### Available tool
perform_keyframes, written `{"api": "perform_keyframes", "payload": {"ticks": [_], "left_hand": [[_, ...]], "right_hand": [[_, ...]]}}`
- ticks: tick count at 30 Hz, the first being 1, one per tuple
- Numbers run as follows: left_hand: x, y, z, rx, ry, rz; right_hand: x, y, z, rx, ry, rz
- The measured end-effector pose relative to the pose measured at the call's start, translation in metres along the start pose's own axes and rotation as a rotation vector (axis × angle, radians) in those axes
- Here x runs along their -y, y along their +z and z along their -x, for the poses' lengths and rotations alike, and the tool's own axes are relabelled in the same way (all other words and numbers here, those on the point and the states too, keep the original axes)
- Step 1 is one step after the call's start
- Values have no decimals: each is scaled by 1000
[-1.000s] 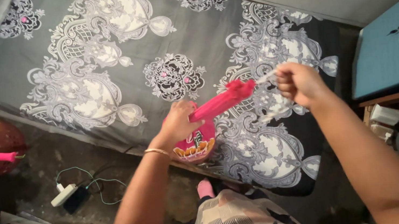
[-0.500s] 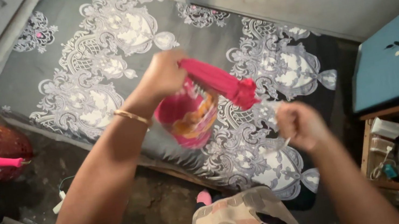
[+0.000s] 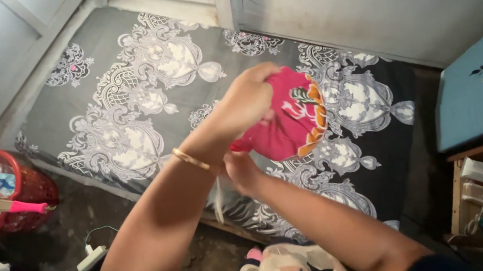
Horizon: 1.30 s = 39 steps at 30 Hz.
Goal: The person places a white cloth into a pink floral drawstring bag, pulls the drawstrings to close it, and sets the bag on a bed. Then the person picks up a stuffed elephant toy and places it in a corner of the room.
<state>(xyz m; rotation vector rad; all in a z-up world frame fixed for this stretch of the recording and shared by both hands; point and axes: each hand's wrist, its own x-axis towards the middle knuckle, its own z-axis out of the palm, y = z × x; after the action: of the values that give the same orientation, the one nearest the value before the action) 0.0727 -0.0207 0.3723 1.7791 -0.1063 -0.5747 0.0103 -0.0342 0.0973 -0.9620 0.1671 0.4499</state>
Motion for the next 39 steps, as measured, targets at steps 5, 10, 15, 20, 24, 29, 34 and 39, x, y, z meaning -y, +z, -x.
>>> {"api": "perform_keyframes", "payload": {"ticks": [5,10,15,20,24,29,34,39], "left_hand": [[15,-6,14,-229,563,-253],[22,2,44,-159,535,-439],[53,39,52,48,730,-827],[100,74,55,253,735,-978],[119,79,62,383,652,-1086],[122,65,70,490,724,-935],[128,45,59,512,718,-610],[139,36,54,189,667,-369]], "right_hand": [[45,10,58,271,-134,961],[197,-38,122,1236,-39,1113],[260,-85,74,279,-104,885],[187,-65,31,423,276,970],[160,-13,47,398,635,509],[164,23,67,622,537,72],[124,-50,8,441,468,-544],[100,-132,-17,175,171,-359]]}}
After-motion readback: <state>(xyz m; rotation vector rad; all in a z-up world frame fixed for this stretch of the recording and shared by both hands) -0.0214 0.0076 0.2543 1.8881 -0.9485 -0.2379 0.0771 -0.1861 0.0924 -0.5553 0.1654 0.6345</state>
